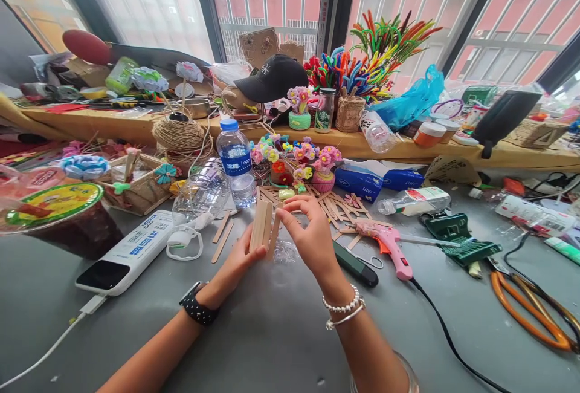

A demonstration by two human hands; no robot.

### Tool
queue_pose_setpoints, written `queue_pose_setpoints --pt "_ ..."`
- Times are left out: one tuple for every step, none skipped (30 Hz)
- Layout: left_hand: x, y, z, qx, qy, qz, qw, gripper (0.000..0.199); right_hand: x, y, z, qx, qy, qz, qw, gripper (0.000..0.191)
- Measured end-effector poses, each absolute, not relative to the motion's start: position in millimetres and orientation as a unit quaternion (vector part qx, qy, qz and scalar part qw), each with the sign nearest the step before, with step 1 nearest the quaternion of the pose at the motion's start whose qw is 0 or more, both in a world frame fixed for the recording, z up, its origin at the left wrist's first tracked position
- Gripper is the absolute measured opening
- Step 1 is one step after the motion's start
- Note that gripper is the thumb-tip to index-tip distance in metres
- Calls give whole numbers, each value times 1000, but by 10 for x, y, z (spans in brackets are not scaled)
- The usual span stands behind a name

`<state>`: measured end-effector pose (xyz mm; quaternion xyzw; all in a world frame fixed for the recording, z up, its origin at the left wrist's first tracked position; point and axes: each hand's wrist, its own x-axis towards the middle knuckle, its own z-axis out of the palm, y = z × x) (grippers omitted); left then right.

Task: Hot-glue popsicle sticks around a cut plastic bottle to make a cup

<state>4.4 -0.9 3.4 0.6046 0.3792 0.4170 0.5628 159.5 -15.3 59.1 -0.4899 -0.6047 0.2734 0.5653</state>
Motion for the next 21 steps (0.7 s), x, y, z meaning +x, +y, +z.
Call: queue_pose_setpoints --pt "46 -9 28 609 374 417 561 84 1585 -151 582 -491 -603 268 568 13" --pt "48 -11 21 613 366 416 564 86 1577 -147 571 -494 -600 263 572 13" --pt "51 -14 13 614 355 413 571 87 1570 -142 560 -495 -597 258 577 13" --pt "54 -17 5 615 343 409 581 88 1566 -135 547 -496 -593 254 582 12" --pt "57 -21 -3 615 330 402 592 89 1564 -127 532 -496 -589 251 587 12" --pt "61 -24 -10 616 317 397 602 90 1564 -120 517 -496 -585 249 592 12" --pt "64 -27 -16 617 308 394 607 92 1565 -113 501 -495 -581 247 597 13" --pt "68 -29 -20 618 304 397 607 93 1566 -106 483 -494 -576 246 602 13" --pt "70 -30 -22 620 306 403 600 93 1567 -102 464 -493 -572 245 608 14" --pt "73 -31 -22 621 314 412 588 93 1567 -98 444 -492 -566 248 613 14" --pt "75 -32 -19 621 325 423 574 93 1565 -97 423 -491 -559 253 618 15" --pt "77 -35 -16 619 337 434 562 93 1559 -96 401 -489 -550 262 624 16" --pt "79 -38 -13 615 345 443 553 93 1551 -97 380 -489 -538 272 630 17" --pt "81 -42 -11 609 349 451 551 94 1539 -99 361 -490 -524 280 638 19" --pt "84 -48 -10 602 350 457 554 94 1524 -103 343 -491 -512 286 645 20" --pt "87 -55 -10 595 348 461 559 95 1506 -107 329 -493 -500 288 651 21" --pt "90 -61 -12 589 345 464 565 95 1488 -112 316 -497 -493 287 654 22" --pt "94 -68 -15 585 343 466 568 95 1469 -118 306 -501 -487 284 656 23" --pt "98 -74 -18 583 343 468 568 95 1450 -124 297 -506 -484 280 657 24" --pt "102 -79 -21 584 345 471 564 96 1433 -130 288 -510 -480 276 658 25" --pt "105 -84 -25 586 349 472 558 96 1416 -136 278 -514 -475 273 660 26"
